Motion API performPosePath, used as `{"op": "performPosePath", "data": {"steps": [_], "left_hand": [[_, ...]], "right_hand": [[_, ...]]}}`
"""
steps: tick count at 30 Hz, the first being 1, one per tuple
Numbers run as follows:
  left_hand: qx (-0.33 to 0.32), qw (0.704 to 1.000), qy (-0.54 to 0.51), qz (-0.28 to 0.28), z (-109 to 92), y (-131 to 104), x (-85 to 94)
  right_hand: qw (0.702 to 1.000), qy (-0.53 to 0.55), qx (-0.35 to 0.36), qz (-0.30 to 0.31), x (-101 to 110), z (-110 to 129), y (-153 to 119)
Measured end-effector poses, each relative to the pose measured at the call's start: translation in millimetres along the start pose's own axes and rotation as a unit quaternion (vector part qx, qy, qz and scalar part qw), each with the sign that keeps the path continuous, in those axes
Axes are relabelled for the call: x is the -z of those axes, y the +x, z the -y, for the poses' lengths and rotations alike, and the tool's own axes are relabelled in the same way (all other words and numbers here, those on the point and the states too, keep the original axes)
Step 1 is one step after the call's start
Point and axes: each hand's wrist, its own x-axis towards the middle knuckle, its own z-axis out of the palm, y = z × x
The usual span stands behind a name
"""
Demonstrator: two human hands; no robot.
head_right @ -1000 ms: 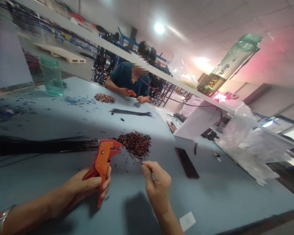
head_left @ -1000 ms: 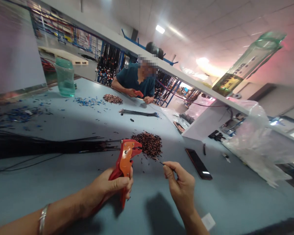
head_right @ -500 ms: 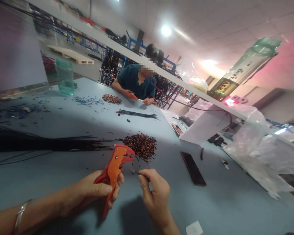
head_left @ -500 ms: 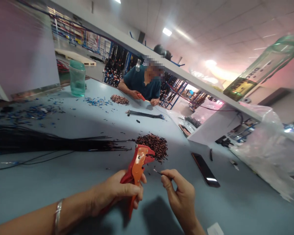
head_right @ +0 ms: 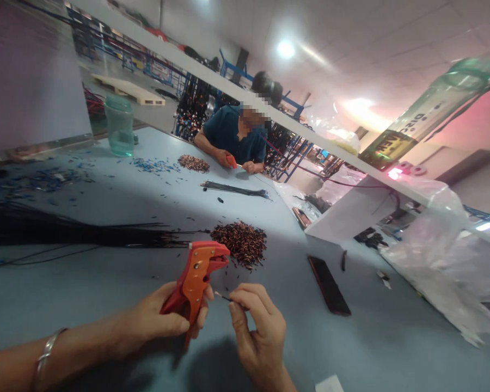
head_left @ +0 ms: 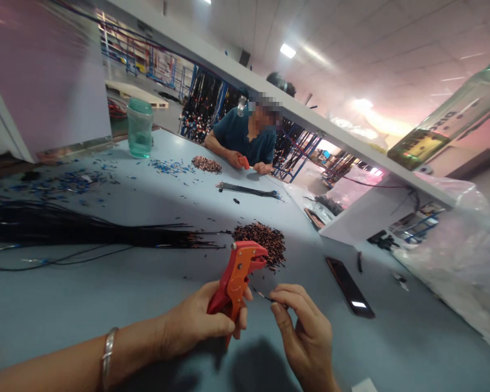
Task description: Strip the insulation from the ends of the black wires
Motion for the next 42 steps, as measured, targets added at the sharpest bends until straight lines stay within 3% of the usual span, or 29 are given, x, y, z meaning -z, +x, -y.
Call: {"op": "performPosePath", "data": {"steps": [6, 9, 12, 15, 18, 21, 23, 25, 28, 33, 42], "left_hand": [[-0.005, 0.999, 0.045, 0.008, -2, -3, -7.2], [-0.055, 0.989, 0.134, 0.002, -2, -6, -10.3], [-0.162, 0.945, 0.281, -0.024, -3, -9, -9.6], [-0.256, 0.88, 0.399, -0.033, -4, -9, -6.0], [-0.279, 0.822, 0.495, -0.042, -3, -7, -3.7], [-0.287, 0.754, 0.589, -0.039, 0, -6, -3.5], [-0.293, 0.715, 0.634, -0.031, 2, -6, -3.4], [-0.297, 0.69, 0.659, -0.031, 4, -6, -2.8], [-0.302, 0.679, 0.667, -0.049, 8, -6, -1.1], [-0.305, 0.691, 0.65, -0.08, 12, -5, 2.4], [-0.295, 0.694, 0.653, -0.071, 13, -6, 4.5]], "right_hand": [[1.0, -0.026, -0.003, 0.004, -2, 0, -5], [1.0, -0.021, -0.004, -0.006, -3, 0, -4], [1.0, 0.005, -0.013, -0.003, -2, 1, -4], [0.993, 0.072, -0.092, 0.027, -3, 1, -6], [0.948, 0.198, -0.243, 0.055, -7, 1, -7], [0.857, 0.335, -0.383, 0.081, -11, 5, -4], [0.802, 0.395, -0.438, 0.096, -13, 7, -2], [0.778, 0.419, -0.458, 0.103, -13, 8, -1], [0.782, 0.415, -0.453, 0.102, -12, 7, -2], [0.805, 0.407, -0.422, 0.092, -10, 7, 0], [0.807, 0.395, -0.424, 0.113, -9, 9, -2]]}}
